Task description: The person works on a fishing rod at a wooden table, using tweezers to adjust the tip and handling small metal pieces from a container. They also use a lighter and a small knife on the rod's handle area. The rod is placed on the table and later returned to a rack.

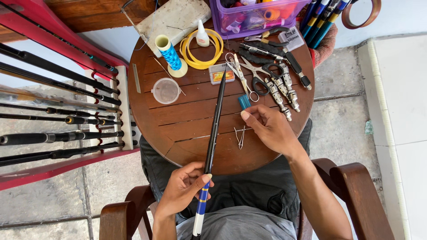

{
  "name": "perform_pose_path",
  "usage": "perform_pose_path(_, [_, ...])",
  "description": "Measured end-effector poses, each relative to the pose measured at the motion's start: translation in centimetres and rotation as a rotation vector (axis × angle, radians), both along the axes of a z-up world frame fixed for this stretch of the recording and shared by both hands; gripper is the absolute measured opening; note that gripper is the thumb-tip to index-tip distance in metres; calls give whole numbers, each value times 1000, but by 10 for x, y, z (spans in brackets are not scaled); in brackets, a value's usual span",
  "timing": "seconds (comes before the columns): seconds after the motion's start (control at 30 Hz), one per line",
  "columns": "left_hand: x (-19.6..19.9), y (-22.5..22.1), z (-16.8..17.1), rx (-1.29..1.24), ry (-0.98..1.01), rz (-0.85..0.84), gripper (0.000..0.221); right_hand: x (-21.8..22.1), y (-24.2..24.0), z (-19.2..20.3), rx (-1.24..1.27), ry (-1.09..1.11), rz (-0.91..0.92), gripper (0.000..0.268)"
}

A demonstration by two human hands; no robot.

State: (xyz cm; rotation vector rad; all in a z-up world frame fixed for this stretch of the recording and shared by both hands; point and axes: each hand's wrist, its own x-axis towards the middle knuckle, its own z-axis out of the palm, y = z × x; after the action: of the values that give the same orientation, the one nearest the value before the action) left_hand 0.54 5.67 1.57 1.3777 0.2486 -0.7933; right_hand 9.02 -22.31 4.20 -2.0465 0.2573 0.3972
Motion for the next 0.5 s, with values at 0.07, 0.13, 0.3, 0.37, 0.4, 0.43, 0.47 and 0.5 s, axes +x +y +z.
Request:
perform_pose_path(0.07, [0, 3, -1, 18, -15, -3, 36, 1, 0, -3, -19, -18, 9, 36])
perform_pose_path(0.13, [0, 6, -3, 37, -33, -4, 33, 3, 1, -4, -37, -39, 19, 36])
perform_pose_path(0.3, [0, 8, -1, 82, -20, 10, 28, 0, -1, -15, -39, -143, -30, 28])
perform_pose_path(0.37, [-1, 9, -3, 85, -12, 14, 28, -2, 1, -17, -77, -184, -37, 23])
perform_pose_path(0.4, [0, 8, -5, 88, -5, 14, 28, -2, 1, -18, -117, -227, -47, 20])
perform_pose_path(0.43, [-1, 9, -6, 86, -7, 15, 28, -5, 0, -30, -119, -228, -46, 20])
perform_pose_path(0.47, [-1, 10, -6, 93, 1, 20, 29, -7, 0, -43, -267, -470, -24, 20])
perform_pose_path(0.5, [-1, 11, -7, 100, 10, 26, 30, -9, -1, -55, -413, -713, 2, 27])
